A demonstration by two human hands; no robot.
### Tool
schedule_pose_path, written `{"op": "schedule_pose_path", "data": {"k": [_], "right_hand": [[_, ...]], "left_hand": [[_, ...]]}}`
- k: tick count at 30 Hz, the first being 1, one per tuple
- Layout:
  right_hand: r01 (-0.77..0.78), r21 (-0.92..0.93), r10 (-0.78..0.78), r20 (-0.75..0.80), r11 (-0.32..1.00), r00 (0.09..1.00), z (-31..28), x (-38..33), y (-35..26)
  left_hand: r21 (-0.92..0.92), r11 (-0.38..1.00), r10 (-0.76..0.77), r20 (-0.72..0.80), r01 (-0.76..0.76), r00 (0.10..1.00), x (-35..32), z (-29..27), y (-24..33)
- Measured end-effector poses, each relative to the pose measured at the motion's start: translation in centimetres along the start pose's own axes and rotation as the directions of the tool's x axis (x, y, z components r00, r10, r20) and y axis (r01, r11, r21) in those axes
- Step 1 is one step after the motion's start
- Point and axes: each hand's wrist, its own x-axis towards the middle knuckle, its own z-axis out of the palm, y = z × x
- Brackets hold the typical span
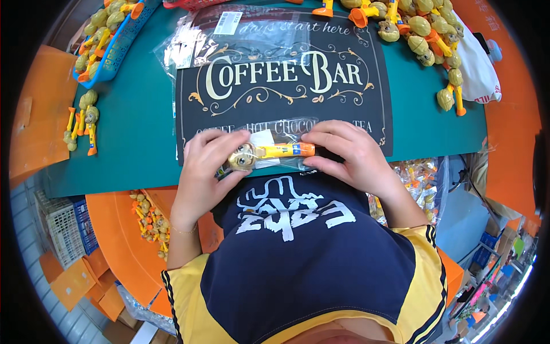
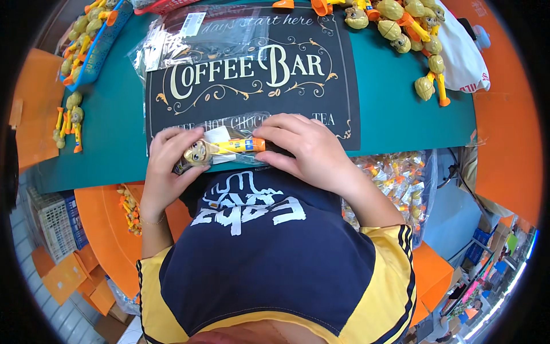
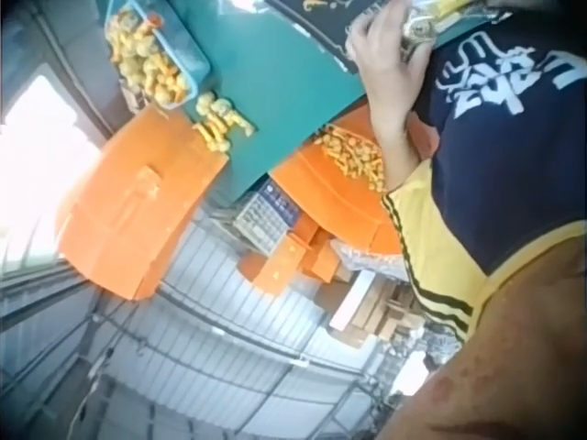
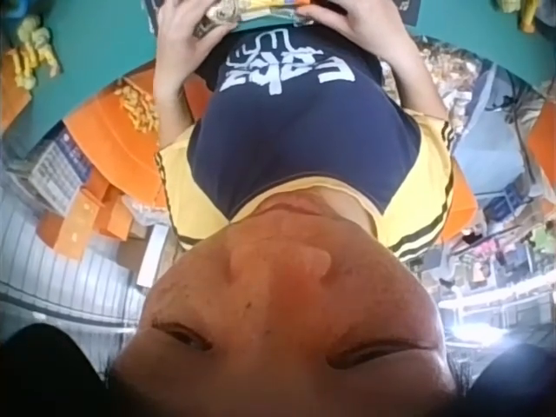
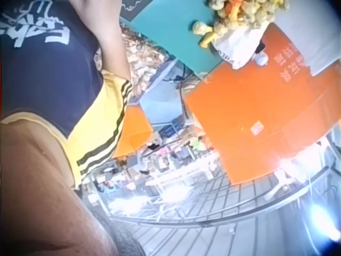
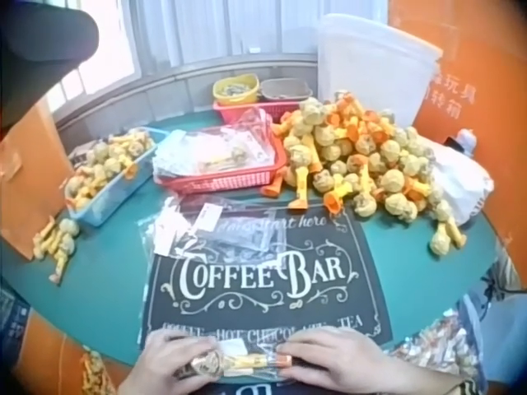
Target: Packaging small yellow doll toys into individual plastic bags and sealing them with tape.
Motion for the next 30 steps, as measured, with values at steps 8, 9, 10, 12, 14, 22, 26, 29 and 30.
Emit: {"op": "schedule_pose_path", "data": {"k": [8, 9, 10, 12, 14, 22, 26, 29, 30], "right_hand": [[-0.029, 0.015, 0.029, 0.003, 0.999, 1.000, 0.2, 0.2, 0.2], [-0.026, 0.017, 0.026, 0.002, 1.000, 1.000, 0.2, 0.3, 0.1], [-0.027, 0.015, 0.026, 0.010, 1.000, 1.000, 0.2, 0.4, 0.0], [-0.027, 0.007, 0.026, 0.009, 1.000, 1.000, 0.2, 0.4, 0.0], [-0.010, 0.039, 0.010, 0.001, 0.999, 1.000, 0.5, 0.3, 0.1], [-0.154, 0.151, 0.146, 0.060, 0.976, 0.987, -1.7, -0.9, 0.5], [-0.394, 0.128, 0.386, 0.081, 0.910, 0.919, -9.3, -7.0, 3.3], [-0.677, 0.209, 0.648, 0.196, 0.706, 0.736, -15.1, -15.4, 3.5], [-0.764, 0.309, 0.732, 0.239, 0.566, 0.638, -16.1, -18.4, 3.8]], "left_hand": [[0.448, 0.873, 0.319, -0.230, -0.191, 0.919, -2.9, 0.2, -1.1], [0.452, 0.872, 0.320, -0.230, -0.190, 0.919, -3.0, 0.2, -1.3], [0.424, 0.885, 0.315, -0.244, -0.191, 0.917, -3.1, 0.2, -1.5], [0.398, 0.895, 0.322, -0.259, -0.202, 0.911, -3.3, 0.2, -1.9], [0.343, 0.923, 0.276, -0.273, -0.175, 0.922, -4.1, 0.3, -1.9], [0.234, 0.953, 0.248, -0.229, -0.194, 0.941, -3.8, -0.3, -0.9], [0.201, 0.966, 0.217, -0.282, -0.164, 0.935, -3.4, 0.4, -0.7], [0.178, 0.967, 0.225, -0.259, -0.183, 0.939, -2.4, 1.0, -1.0], [0.164, 0.967, 0.229, -0.242, -0.193, 0.943, -2.1, 1.2, -0.8]]}}
